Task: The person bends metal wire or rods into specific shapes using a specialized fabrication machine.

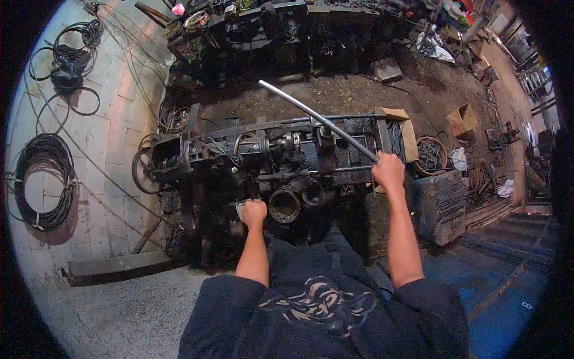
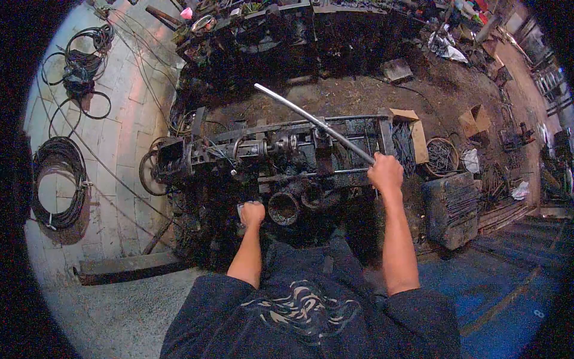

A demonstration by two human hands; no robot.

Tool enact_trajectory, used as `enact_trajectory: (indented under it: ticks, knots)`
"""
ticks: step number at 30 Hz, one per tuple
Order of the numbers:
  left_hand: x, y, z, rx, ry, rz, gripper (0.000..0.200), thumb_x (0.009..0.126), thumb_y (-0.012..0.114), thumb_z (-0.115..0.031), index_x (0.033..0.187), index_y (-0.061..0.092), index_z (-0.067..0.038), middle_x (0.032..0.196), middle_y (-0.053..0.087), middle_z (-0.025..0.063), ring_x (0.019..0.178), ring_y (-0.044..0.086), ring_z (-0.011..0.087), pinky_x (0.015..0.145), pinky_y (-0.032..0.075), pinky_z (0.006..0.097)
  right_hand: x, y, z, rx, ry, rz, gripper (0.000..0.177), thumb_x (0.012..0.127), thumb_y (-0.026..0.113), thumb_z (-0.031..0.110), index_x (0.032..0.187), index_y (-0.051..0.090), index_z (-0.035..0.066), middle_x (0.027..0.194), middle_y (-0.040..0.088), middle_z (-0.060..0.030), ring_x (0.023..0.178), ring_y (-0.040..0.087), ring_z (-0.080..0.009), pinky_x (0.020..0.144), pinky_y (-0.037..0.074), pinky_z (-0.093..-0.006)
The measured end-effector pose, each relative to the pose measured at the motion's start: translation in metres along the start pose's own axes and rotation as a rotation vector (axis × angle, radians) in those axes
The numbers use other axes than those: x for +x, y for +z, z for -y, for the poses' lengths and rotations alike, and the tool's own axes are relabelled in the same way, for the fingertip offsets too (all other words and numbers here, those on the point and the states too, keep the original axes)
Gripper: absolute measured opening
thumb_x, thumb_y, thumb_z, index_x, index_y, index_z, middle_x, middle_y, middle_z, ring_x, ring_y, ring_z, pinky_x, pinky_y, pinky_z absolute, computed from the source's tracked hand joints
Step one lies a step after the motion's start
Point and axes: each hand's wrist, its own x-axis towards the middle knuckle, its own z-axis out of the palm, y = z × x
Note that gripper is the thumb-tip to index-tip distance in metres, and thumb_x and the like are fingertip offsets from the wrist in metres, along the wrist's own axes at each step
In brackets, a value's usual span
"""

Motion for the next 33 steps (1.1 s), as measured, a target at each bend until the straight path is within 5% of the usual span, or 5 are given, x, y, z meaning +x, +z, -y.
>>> enact_trajectory:
  ticks: [33]
  knots:
    - [0.004,0.002,0.005,-0.005,0.011,0.055,0.04,0.086,0.049,-0.031,0.105,0.066,-0.001,0.114,0.062,0.0241,0.107,0.059,0.0398,0.092,0.047,0.0471,0.004,-0.001,-0.005,-0.002,0.011,0.051,0.017,0.073,0.065,0.017,0.087,0.066,0.007,0.081,0.066,-0.0209,0.08,0.065,-0.0389,0.073,0.052,-0.0496]
